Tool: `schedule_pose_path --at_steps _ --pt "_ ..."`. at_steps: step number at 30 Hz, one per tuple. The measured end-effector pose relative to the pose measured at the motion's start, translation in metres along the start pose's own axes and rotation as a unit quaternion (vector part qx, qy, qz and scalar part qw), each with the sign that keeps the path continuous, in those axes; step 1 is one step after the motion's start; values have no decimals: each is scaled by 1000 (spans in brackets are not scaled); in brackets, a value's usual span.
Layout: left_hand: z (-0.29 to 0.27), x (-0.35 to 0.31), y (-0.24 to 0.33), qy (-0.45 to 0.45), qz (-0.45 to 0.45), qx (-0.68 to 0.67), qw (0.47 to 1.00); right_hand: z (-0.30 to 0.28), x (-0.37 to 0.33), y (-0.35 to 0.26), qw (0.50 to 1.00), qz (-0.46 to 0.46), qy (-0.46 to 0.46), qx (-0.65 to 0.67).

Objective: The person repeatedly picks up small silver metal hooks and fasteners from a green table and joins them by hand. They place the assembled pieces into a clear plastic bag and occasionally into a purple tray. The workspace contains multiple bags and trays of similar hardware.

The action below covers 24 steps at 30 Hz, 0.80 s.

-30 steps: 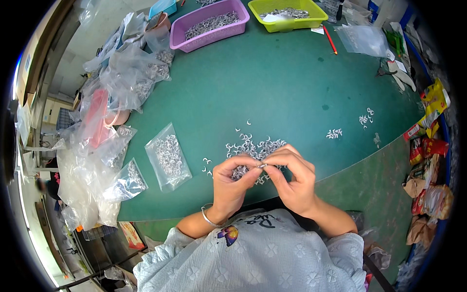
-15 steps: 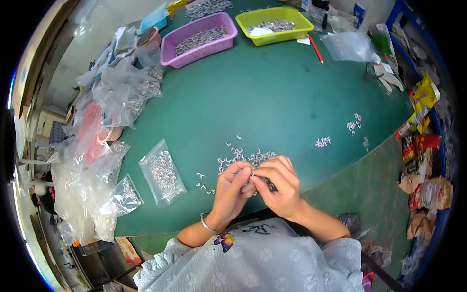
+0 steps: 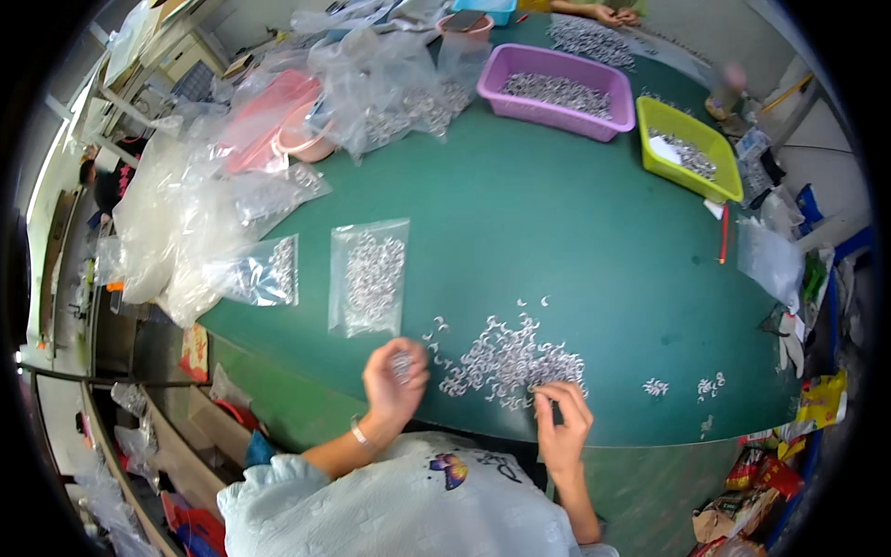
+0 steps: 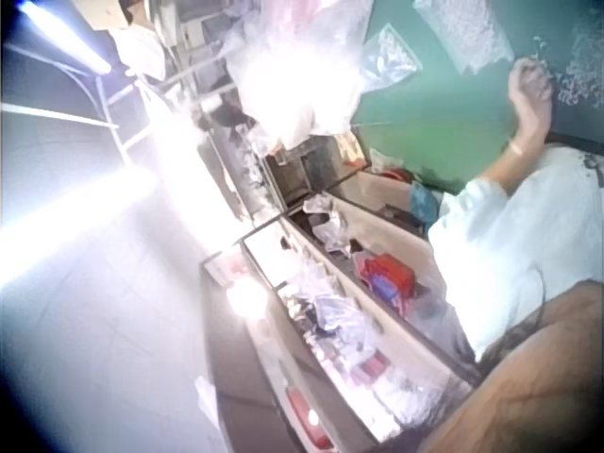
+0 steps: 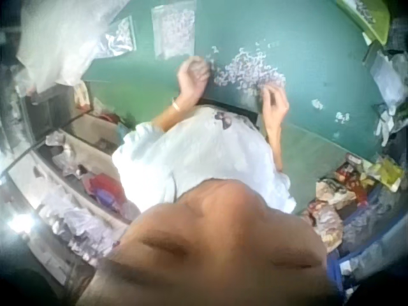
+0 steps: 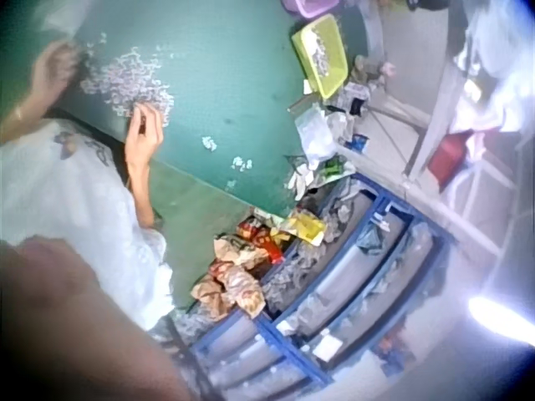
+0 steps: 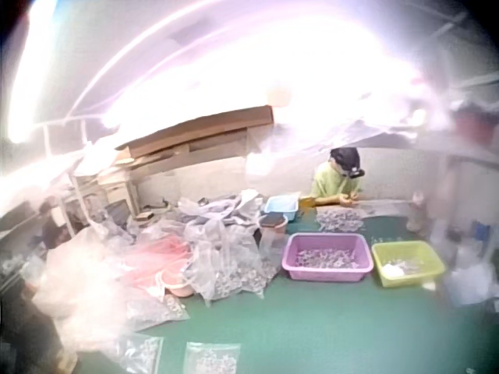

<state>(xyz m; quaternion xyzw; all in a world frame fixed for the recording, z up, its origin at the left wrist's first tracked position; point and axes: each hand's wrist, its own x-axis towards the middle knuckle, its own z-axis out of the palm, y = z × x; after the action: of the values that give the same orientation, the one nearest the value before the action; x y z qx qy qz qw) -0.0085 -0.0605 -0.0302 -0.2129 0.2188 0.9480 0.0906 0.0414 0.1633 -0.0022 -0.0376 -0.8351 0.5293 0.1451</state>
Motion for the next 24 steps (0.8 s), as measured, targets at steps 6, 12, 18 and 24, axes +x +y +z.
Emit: schedule_pose_path --at_steps 6,12,18,24 --pt "-30 20 40 236 144 -35 960 -2 -4 21 992 -60 70 -92" --pt "-42 51 66 187 102 -116 970 -7 -12 32 986 -69 110 -109" --pt "-36 63 73 165 134 -99 972 -13 -19 45 981 -60 153 -103" --pt "-16 81 76 120 143 -105 977 -9 -19 57 973 -69 192 -107"
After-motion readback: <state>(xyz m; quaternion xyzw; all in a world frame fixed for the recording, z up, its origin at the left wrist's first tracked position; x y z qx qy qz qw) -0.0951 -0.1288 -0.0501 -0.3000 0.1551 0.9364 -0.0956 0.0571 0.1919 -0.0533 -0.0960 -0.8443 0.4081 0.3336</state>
